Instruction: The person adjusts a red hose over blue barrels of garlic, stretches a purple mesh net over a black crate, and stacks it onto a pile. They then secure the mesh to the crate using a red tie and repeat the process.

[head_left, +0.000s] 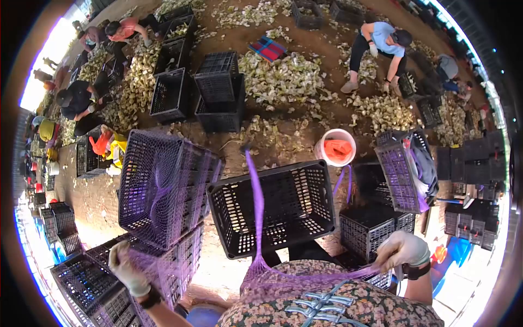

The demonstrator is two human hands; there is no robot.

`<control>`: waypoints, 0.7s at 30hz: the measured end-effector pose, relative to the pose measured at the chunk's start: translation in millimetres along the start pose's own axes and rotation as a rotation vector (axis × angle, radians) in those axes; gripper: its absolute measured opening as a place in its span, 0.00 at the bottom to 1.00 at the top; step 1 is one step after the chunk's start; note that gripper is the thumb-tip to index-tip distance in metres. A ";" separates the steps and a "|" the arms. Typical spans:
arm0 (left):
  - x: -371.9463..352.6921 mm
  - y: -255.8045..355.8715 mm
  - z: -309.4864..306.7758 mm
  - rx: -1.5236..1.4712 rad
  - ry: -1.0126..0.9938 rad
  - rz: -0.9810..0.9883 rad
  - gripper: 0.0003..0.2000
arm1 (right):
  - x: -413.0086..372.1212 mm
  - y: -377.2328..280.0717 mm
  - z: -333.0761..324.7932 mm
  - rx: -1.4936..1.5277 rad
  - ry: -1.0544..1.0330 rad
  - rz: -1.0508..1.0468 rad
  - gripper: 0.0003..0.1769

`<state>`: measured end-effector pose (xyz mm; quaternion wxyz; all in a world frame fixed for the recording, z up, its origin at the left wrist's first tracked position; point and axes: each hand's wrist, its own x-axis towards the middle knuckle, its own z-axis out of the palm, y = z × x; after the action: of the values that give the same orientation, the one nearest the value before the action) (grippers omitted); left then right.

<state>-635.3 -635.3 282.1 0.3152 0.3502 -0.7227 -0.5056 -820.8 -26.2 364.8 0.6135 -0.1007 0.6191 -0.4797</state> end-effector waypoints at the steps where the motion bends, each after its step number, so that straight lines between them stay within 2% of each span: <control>1: -2.1 14.2 -4.3 0.012 -0.098 0.111 0.05 | -5.2 -0.9 0.4 0.206 0.133 -0.050 0.10; 3: -7.5 23.5 8.0 0.190 -0.114 0.049 0.04 | 3.6 1.9 -12.1 0.204 0.385 -0.077 0.08; 4: -11.9 28.3 25.4 0.189 -0.123 -0.034 0.05 | 15.3 5.0 -19.9 0.170 0.501 -0.143 0.05; 5: -16.1 26.5 40.9 0.188 -0.133 -0.119 0.05 | 24.5 5.8 -25.7 0.260 0.649 -0.051 0.04; 7: -24.6 15.6 51.7 0.020 -0.103 -0.093 0.05 | 16.5 24.7 -45.0 0.056 0.704 -0.055 0.05; 9: -30.1 19.7 15.0 0.040 -0.317 0.117 0.07 | -18.0 61.6 -55.1 0.301 0.583 -0.510 0.08; 11: -52.5 48.0 6.2 -0.152 -0.084 0.161 0.11 | -33.5 34.8 -46.3 0.384 0.386 -0.813 0.07; 12: -45.6 56.7 -22.2 -0.203 -0.340 0.136 0.08 | -44.3 36.5 -49.0 0.280 0.375 -0.831 0.13; 13: -34.9 59.5 -44.0 -0.256 -0.592 0.117 0.09 | -45.9 37.5 -51.0 0.273 0.377 -0.836 0.13; 14: -36.5 72.7 -29.4 -0.259 -0.590 0.122 0.09 | -45.2 40.2 -52.2 0.153 0.540 -0.648 0.07; 15: -39.4 80.7 -12.7 -0.018 -0.515 0.091 0.07 | -44.5 41.5 -52.2 0.034 0.695 -0.453 0.02; 16: -39.5 90.6 7.2 0.223 -0.432 0.060 0.06 | -15.6 1.4 -27.4 0.028 0.953 -0.152 0.04; 17: -36.7 81.4 27.0 0.301 -0.501 -0.045 0.04 | 3.6 17.8 -49.0 -0.037 0.769 -0.015 0.05; 18: -32.4 58.2 41.4 0.324 -0.560 -0.072 0.05 | 27.0 24.4 -56.4 0.048 0.712 -0.079 0.06; 20: -22.7 -3.4 63.2 0.194 -0.635 -0.454 0.04 | 83.3 77.2 -87.8 0.344 0.743 -0.117 0.08; 21: -18.2 -37.9 70.8 0.096 -0.663 -0.537 0.05 | 105.1 87.2 -97.6 0.441 0.790 -0.115 0.07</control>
<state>-675.4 -593.3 223.6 -0.0937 0.3589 -0.6908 -0.6206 -887.7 -9.9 211.8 0.3097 0.1887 0.6823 -0.6348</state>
